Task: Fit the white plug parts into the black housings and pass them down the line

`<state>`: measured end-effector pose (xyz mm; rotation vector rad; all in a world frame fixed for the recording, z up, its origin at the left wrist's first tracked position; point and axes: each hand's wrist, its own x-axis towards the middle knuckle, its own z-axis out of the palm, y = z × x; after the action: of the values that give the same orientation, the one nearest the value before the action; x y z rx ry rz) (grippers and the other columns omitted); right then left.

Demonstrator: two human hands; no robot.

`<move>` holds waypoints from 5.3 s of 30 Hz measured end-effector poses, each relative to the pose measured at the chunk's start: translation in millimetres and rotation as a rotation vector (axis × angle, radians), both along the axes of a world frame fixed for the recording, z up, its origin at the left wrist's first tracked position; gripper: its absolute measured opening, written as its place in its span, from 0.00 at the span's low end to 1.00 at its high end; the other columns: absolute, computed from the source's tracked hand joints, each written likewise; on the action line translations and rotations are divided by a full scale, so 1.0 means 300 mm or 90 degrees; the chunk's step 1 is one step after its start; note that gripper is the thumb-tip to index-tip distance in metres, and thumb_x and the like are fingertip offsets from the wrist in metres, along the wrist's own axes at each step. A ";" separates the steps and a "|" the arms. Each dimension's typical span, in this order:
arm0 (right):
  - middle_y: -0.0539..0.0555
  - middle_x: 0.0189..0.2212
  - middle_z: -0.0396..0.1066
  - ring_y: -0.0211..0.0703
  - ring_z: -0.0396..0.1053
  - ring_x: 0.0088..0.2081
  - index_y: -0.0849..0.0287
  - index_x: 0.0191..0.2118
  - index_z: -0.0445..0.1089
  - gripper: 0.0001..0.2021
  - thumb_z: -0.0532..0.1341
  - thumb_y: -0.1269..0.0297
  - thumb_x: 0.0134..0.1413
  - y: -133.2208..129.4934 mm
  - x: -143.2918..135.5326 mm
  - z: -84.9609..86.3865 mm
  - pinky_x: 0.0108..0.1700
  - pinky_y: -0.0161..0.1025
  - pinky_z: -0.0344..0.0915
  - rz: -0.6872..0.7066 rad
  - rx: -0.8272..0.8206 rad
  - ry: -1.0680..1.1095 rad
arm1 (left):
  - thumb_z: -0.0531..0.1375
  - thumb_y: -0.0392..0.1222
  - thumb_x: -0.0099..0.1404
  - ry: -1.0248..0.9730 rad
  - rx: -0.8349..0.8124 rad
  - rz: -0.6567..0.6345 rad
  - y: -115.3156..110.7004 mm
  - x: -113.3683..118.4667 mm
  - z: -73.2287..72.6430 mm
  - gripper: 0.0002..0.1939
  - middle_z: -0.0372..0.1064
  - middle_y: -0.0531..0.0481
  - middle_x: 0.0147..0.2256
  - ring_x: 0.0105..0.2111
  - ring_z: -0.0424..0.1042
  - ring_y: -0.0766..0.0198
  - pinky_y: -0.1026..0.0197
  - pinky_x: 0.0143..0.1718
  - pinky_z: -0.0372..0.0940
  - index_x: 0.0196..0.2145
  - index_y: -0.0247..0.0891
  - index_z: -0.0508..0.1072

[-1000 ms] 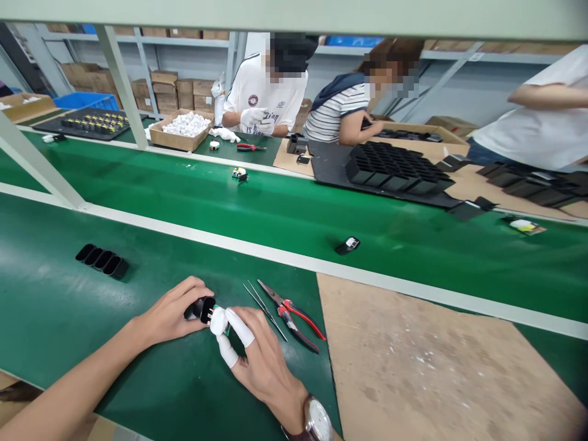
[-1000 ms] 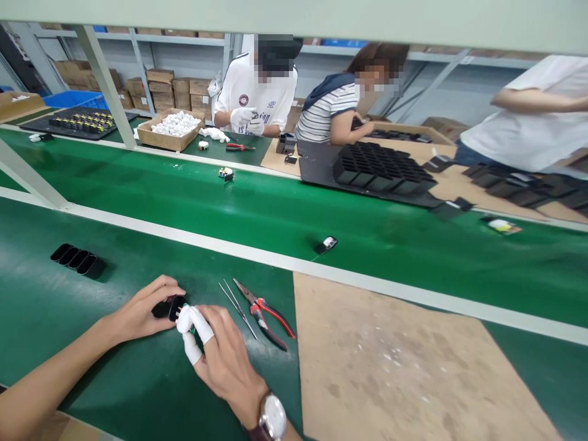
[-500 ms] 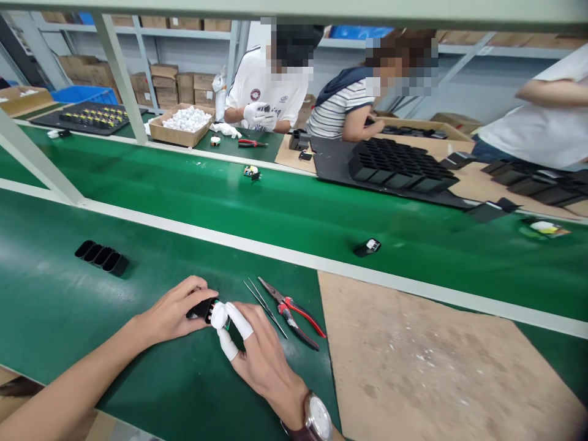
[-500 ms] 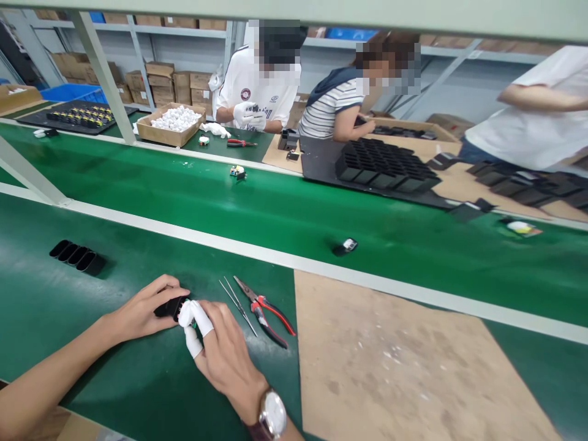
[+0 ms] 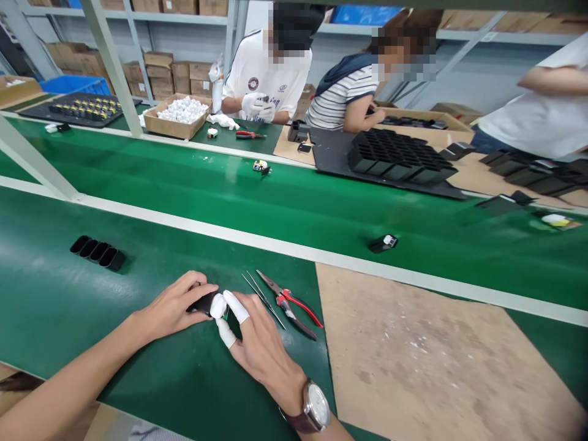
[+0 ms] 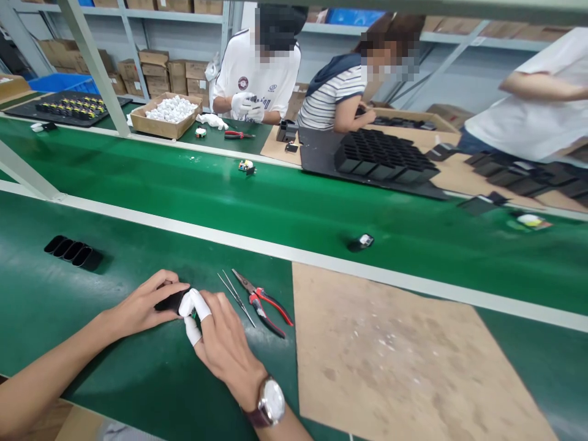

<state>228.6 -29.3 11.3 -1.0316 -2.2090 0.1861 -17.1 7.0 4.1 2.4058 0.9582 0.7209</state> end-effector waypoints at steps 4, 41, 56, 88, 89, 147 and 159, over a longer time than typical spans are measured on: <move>0.64 0.52 0.73 0.55 0.71 0.44 0.61 0.71 0.53 0.27 0.57 0.71 0.71 -0.003 -0.007 0.014 0.43 0.52 0.75 0.002 -0.008 -0.014 | 0.63 0.41 0.75 -0.001 -0.003 -0.005 -0.003 0.009 0.002 0.28 0.65 0.41 0.52 0.51 0.71 0.51 0.50 0.51 0.73 0.68 0.48 0.60; 0.68 0.48 0.73 0.61 0.70 0.47 0.68 0.58 0.67 0.19 0.54 0.79 0.64 0.062 0.075 -0.080 0.48 0.59 0.73 -0.222 0.098 -0.218 | 0.64 0.40 0.72 -0.042 -0.141 0.055 -0.004 0.029 0.020 0.16 0.74 0.44 0.50 0.50 0.73 0.53 0.51 0.52 0.72 0.56 0.43 0.72; 0.60 0.42 0.71 0.47 0.70 0.38 0.61 0.47 0.70 0.12 0.54 0.81 0.65 0.020 0.036 -0.028 0.36 0.42 0.70 -0.041 0.129 -0.003 | 0.63 0.39 0.74 -0.089 -0.028 0.065 -0.020 0.055 -0.004 0.11 0.77 0.45 0.45 0.43 0.75 0.57 0.55 0.43 0.72 0.53 0.41 0.71; 0.59 0.41 0.73 0.47 0.68 0.38 0.60 0.48 0.70 0.14 0.54 0.81 0.62 0.009 0.042 -0.005 0.37 0.45 0.69 0.031 0.106 -0.006 | 0.65 0.39 0.73 -0.110 -0.037 -0.010 -0.029 0.069 -0.009 0.16 0.78 0.41 0.45 0.45 0.77 0.53 0.51 0.47 0.74 0.56 0.39 0.72; 0.58 0.40 0.73 0.47 0.68 0.38 0.59 0.48 0.69 0.14 0.55 0.81 0.62 0.010 0.044 -0.005 0.37 0.45 0.69 0.028 0.109 0.000 | 0.65 0.39 0.73 -0.111 -0.035 -0.007 -0.029 0.067 -0.007 0.16 0.78 0.42 0.45 0.45 0.76 0.54 0.52 0.47 0.74 0.56 0.40 0.72; 0.58 0.47 0.77 0.49 0.75 0.44 0.59 0.60 0.65 0.14 0.58 0.65 0.74 0.023 0.049 -0.003 0.49 0.51 0.72 -0.006 -0.021 0.039 | 0.64 0.39 0.73 -0.060 -0.131 0.013 -0.022 0.053 0.005 0.12 0.77 0.47 0.46 0.49 0.75 0.54 0.52 0.52 0.67 0.53 0.43 0.70; 0.62 0.45 0.72 0.56 0.71 0.43 0.62 0.46 0.70 0.11 0.55 0.79 0.62 0.040 0.069 -0.059 0.46 0.51 0.72 -0.142 -0.014 -0.230 | 0.60 0.29 0.74 -0.082 0.075 -0.054 -0.046 0.052 -0.020 0.12 0.76 0.40 0.50 0.46 0.76 0.55 0.54 0.47 0.71 0.50 0.42 0.76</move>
<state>249.3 -17.3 -6.5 -1.4037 -2.3870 -0.0834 -1.4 -6.7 -1.8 2.4491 0.7778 0.9126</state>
